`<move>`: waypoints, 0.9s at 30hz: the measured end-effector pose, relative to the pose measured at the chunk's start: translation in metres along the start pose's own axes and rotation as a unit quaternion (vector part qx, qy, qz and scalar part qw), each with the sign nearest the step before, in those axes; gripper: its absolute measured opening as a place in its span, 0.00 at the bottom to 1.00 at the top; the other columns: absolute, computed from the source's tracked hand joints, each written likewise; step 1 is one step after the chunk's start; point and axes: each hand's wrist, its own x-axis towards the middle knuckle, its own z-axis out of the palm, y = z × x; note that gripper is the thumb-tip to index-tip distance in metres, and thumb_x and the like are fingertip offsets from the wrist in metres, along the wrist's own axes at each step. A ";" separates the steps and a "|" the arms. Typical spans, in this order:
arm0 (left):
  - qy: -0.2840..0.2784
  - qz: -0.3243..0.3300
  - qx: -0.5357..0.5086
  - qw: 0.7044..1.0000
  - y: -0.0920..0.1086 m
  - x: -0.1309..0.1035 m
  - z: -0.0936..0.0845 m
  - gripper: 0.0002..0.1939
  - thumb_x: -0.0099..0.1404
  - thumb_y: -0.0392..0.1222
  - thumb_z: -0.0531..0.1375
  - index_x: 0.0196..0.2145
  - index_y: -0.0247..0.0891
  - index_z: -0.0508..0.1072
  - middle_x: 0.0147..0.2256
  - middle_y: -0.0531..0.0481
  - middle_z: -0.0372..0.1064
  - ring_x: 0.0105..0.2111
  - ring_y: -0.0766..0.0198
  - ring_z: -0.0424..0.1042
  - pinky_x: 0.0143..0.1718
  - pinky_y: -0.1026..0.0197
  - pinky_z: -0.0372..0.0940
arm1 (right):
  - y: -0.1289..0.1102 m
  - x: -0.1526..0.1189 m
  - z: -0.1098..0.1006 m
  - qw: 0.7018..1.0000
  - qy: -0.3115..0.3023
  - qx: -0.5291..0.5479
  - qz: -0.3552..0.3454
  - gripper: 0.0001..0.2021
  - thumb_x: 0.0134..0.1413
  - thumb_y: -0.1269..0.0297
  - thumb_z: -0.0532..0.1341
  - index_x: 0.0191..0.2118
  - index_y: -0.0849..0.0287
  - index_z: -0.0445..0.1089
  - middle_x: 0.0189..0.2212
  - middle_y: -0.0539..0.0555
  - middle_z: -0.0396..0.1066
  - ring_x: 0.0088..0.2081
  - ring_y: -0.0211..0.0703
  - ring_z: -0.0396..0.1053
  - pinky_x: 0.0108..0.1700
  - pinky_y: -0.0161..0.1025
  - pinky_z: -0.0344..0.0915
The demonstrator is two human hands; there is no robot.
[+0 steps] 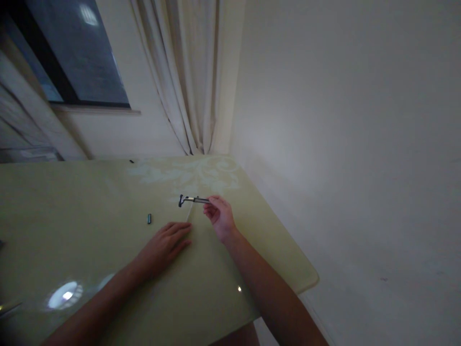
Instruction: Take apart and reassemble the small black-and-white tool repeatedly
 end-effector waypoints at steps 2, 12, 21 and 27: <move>0.019 -0.003 0.010 1.000 -0.001 -0.005 -0.003 0.19 0.76 0.49 0.54 0.56 0.43 0.78 0.54 0.42 0.77 0.55 0.51 0.73 0.59 0.47 0.69 | 0.001 -0.001 -0.001 1.000 -0.010 -0.007 0.007 0.14 0.46 0.60 0.73 0.35 0.57 0.71 0.26 0.49 0.75 0.26 0.36 0.71 0.28 0.31 0.67; 0.069 -0.099 -0.020 0.993 -0.015 -0.019 -0.021 0.20 0.71 0.53 0.60 0.56 0.42 0.76 0.52 0.41 0.77 0.51 0.47 0.73 0.56 0.45 0.69 | 0.005 -0.006 0.001 0.973 -0.146 -0.142 0.108 0.15 0.41 0.66 0.58 0.35 0.63 0.78 0.23 0.48 0.68 0.18 0.30 0.51 0.20 0.32 0.46; 0.152 -0.209 -0.257 0.931 -0.005 -0.011 -0.048 0.23 0.63 0.57 0.67 0.53 0.47 0.80 0.38 0.49 0.77 0.35 0.59 0.72 0.38 0.58 0.68 | 0.005 -0.019 0.008 0.907 -0.273 -0.277 0.162 0.11 0.42 0.65 0.58 0.32 0.61 0.75 0.20 0.47 0.66 0.21 0.34 0.56 0.23 0.33 0.48; 0.132 -0.177 -0.288 0.932 0.009 -0.008 -0.049 0.20 0.60 0.57 0.69 0.46 0.45 0.82 0.36 0.49 0.77 0.35 0.59 0.73 0.40 0.57 0.69 | -0.001 -0.029 0.013 0.870 -0.366 -0.306 0.125 0.21 0.64 0.46 0.59 0.36 0.62 0.75 0.22 0.48 0.66 0.24 0.34 0.60 0.29 0.34 0.54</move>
